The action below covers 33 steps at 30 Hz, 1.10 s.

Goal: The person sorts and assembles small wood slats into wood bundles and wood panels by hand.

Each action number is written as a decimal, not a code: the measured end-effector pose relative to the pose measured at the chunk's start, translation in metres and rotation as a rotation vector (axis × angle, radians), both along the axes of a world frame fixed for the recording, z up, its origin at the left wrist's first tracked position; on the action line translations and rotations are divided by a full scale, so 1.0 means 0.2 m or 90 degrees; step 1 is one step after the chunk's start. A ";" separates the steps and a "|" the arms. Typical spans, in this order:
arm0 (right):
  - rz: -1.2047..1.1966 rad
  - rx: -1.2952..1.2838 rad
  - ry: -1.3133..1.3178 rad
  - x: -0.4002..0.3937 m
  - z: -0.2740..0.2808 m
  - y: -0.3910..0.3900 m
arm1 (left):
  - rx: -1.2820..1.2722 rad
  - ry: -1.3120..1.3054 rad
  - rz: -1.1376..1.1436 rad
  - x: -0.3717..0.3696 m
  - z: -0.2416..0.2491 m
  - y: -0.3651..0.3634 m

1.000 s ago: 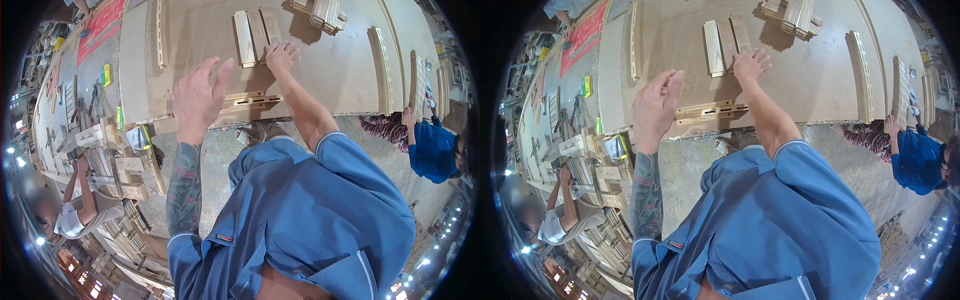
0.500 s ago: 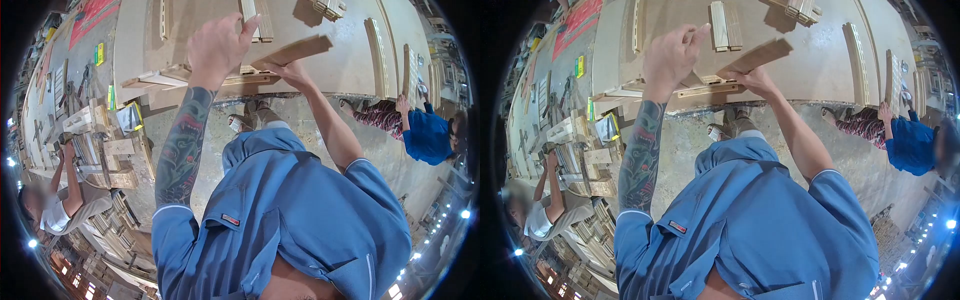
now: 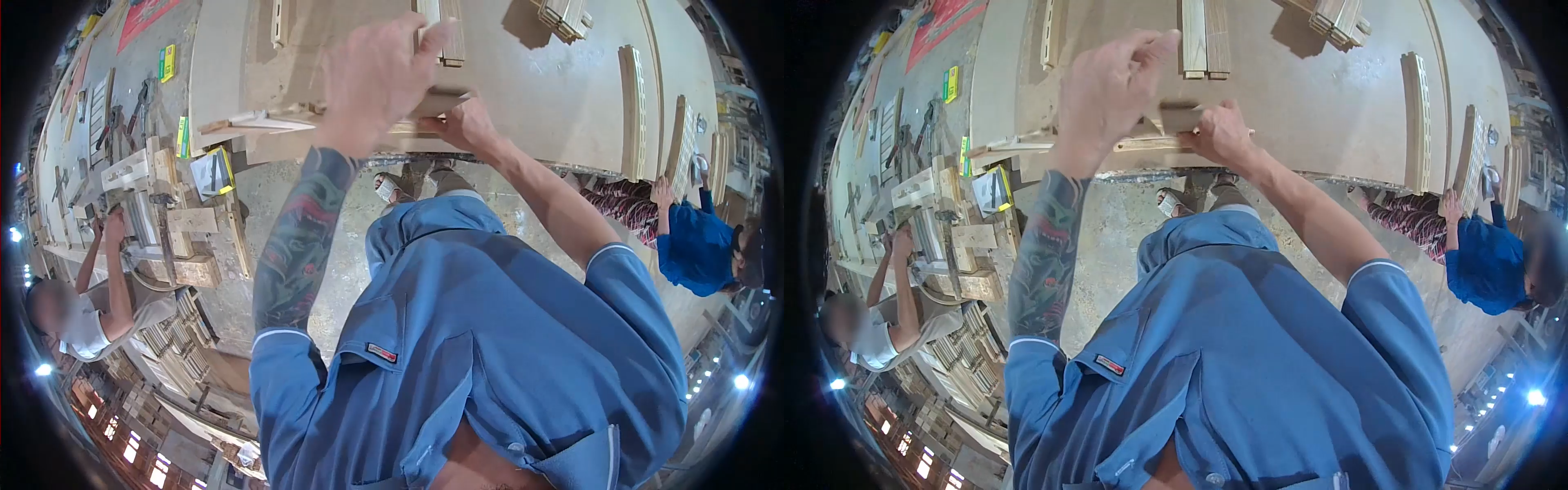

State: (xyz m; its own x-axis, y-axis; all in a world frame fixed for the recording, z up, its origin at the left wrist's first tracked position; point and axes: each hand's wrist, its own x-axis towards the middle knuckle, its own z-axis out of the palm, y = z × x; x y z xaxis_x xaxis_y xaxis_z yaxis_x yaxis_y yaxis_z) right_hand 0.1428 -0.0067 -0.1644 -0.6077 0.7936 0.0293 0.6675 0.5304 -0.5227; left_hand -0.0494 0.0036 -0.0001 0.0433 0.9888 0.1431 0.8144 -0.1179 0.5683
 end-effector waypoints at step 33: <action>-0.264 -0.307 0.253 0.14 -0.06 0.23 | -0.116 0.180 -0.180 0.11 0.02 -0.09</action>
State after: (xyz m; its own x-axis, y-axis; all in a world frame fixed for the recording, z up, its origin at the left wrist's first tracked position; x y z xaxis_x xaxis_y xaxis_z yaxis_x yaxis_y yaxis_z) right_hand 0.1699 0.0396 -0.1768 -0.2722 0.9357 -0.2246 0.4749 -0.0724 -0.8771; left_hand -0.0267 -0.0137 0.0039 0.3279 0.9405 -0.0893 0.8912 -0.2766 0.3596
